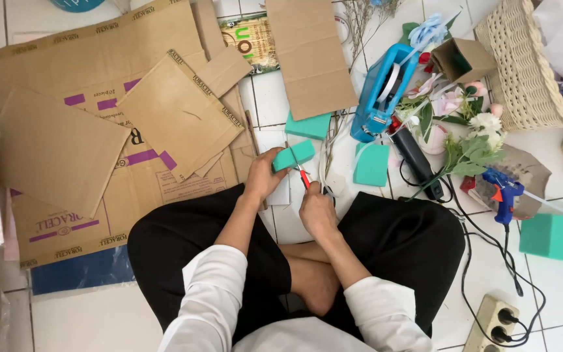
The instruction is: Assembling a base for floral arrangements by cutting floral foam and gluing it to cardboard sheets.
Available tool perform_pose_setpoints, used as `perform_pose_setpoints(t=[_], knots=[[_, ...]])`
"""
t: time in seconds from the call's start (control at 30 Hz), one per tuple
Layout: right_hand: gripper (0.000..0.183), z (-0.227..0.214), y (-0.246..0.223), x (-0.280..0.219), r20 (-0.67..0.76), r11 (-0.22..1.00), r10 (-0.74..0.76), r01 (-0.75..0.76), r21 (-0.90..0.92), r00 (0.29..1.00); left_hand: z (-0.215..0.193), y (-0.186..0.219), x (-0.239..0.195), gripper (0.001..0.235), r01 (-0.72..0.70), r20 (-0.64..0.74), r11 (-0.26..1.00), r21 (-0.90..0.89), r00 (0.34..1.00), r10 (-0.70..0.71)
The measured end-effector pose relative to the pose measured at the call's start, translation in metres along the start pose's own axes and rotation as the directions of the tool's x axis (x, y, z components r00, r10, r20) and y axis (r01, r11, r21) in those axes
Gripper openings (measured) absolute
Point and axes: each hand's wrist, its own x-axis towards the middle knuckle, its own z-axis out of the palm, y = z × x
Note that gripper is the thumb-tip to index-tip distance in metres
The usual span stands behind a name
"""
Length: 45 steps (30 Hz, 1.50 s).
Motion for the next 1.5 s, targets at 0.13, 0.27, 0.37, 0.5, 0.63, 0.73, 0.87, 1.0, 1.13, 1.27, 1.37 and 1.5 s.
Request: perform_pose_setpoints(t=[0.13, 0.27, 0.37, 0.5, 0.63, 0.73, 0.87, 1.0, 1.13, 1.27, 1.37, 1.5], knots=[[0.022, 0.002, 0.005, 0.003, 0.017, 1.0, 0.003, -0.003, 0.002, 1.0, -0.001, 0.002, -0.001, 0.054, 0.004, 0.003, 1.0, 0.009, 1.0, -0.004], [0.024, 0.006, 0.01, 0.009, 0.037, 1.0, 0.022, -0.022, 0.0, 0.999, 0.0, 0.005, -0.001, 0.054, 0.028, 0.013, 0.999, 0.016, 1.0, -0.029], [0.024, 0.008, 0.011, 0.012, 0.053, 0.999, 0.03, -0.031, 0.012, 0.998, -0.001, 0.005, -0.003, 0.054, 0.032, 0.022, 0.999, 0.021, 0.999, -0.032], [0.02, 0.041, 0.033, 0.029, 0.075, 0.997, 0.017, -0.011, -0.071, 0.997, -0.004, 0.007, -0.004, 0.054, 0.041, 0.036, 0.999, 0.033, 0.998, -0.043], [0.019, 0.05, 0.038, 0.031, 0.095, 0.998, 0.028, -0.022, -0.064, 0.995, -0.004, 0.008, -0.005, 0.053, 0.033, 0.037, 0.999, 0.025, 0.999, -0.034], [0.019, 0.042, 0.033, 0.032, 0.089, 0.997, 0.021, -0.015, -0.075, 0.996, -0.002, 0.006, 0.0, 0.055, -0.001, 0.015, 0.999, 0.045, 1.0, 0.001], [0.022, 0.037, 0.027, 0.023, 0.135, 0.996, 0.045, -0.034, -0.082, 0.99, 0.0, 0.001, -0.005, 0.053, 0.0, 0.034, 0.997, 0.072, 0.999, -0.002], [0.023, 0.051, 0.042, 0.019, 0.152, 0.994, 0.077, -0.063, -0.092, 0.985, 0.007, -0.008, -0.005, 0.056, -0.022, 0.025, 0.994, 0.109, 0.999, 0.02], [0.025, 0.054, 0.058, 0.001, 0.159, 0.991, 0.135, -0.13, -0.041, 0.978, -0.001, -0.005, -0.003, 0.056, -0.003, -0.028, 0.997, 0.083, 1.0, 0.005], [0.039, 0.005, 0.035, -0.019, 0.188, 0.993, 0.106, -0.114, 0.033, 0.976, -0.019, 0.0, 0.004, 0.058, 0.073, -0.039, 0.991, -0.117, 0.996, -0.078], [0.041, -0.045, 0.019, -0.048, 0.163, 0.987, 0.078, -0.1, 0.129, 0.983, -0.025, -0.01, -0.001, 0.063, 0.109, -0.091, 0.896, -0.43, 0.982, -0.163], [0.035, -0.056, 0.056, -0.032, -0.041, 0.827, 0.155, -0.107, 0.552, 0.987, -0.039, 0.015, -0.016, 0.066, 0.241, 0.009, 0.549, -0.8, 0.92, -0.391]])
